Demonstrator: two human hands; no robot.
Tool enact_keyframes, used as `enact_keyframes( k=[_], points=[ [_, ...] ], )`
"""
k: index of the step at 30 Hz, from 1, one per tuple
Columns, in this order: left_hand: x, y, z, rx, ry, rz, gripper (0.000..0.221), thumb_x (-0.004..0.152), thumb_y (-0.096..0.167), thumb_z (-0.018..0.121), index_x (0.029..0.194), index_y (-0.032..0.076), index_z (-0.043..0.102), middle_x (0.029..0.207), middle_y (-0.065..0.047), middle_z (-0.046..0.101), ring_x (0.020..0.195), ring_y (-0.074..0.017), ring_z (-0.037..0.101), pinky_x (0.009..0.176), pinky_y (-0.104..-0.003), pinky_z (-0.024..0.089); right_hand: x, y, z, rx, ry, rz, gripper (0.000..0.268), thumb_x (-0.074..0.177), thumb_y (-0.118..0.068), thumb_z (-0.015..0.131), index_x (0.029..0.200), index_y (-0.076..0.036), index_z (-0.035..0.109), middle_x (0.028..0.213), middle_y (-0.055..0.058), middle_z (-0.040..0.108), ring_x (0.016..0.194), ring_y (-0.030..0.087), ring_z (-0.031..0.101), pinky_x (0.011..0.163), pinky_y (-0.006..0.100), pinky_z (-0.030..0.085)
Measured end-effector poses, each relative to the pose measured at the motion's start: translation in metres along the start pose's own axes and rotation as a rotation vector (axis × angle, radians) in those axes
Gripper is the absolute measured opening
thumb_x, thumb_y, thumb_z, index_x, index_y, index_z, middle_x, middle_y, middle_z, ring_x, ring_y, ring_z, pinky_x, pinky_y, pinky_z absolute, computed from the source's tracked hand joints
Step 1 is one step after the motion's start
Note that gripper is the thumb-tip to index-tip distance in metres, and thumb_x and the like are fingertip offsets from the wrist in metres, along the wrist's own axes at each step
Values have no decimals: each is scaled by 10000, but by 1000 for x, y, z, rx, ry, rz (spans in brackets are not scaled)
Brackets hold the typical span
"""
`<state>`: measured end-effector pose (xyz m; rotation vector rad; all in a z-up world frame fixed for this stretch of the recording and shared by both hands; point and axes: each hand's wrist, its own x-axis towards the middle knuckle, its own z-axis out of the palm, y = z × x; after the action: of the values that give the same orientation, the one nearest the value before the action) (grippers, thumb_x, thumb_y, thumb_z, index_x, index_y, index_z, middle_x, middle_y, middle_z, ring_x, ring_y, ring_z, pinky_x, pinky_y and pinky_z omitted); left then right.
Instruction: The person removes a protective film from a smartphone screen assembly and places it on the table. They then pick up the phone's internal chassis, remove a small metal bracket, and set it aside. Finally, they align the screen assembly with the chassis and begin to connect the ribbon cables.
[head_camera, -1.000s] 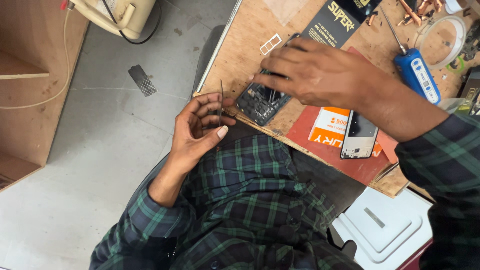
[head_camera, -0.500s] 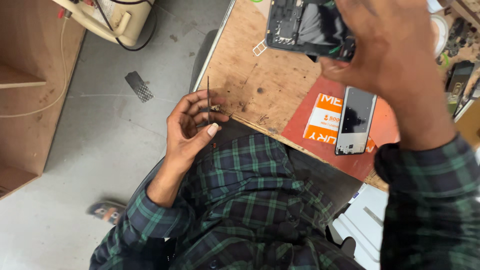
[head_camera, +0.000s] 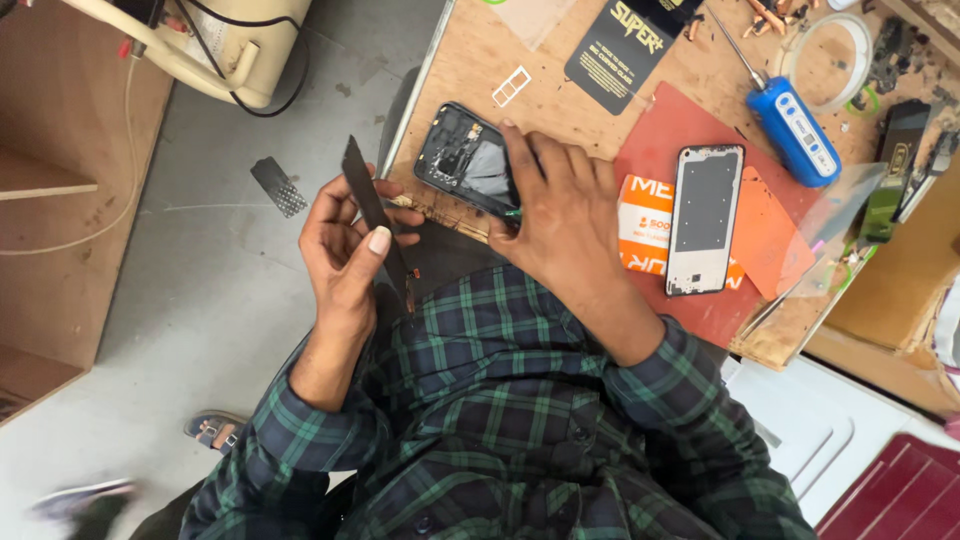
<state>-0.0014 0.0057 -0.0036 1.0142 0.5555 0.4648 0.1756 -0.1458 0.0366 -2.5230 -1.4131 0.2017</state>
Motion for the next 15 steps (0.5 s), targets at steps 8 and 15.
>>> enact_keyframes(
  k=[8,15],
  points=[
    [-1,2,2,-18,-3,3,676,939,296,723,1454,-42,447,1298,-181,611,1084,-286,711,910,-400,630,-6,0,13,-3,60,-9,884,745,-298,855,1502,-33,482,1378,170,554,1249,330,532,1037,478,406],
    [0,1,2,0,-5,3,665,945,291,717,1457,-45,458,1291,-183,611,1095,-292,706,928,-412,630,-13,8,9,112,71,43,916,771,-354,897,1519,-57,459,1399,181,529,1252,358,515,1044,497,414]
  ],
)
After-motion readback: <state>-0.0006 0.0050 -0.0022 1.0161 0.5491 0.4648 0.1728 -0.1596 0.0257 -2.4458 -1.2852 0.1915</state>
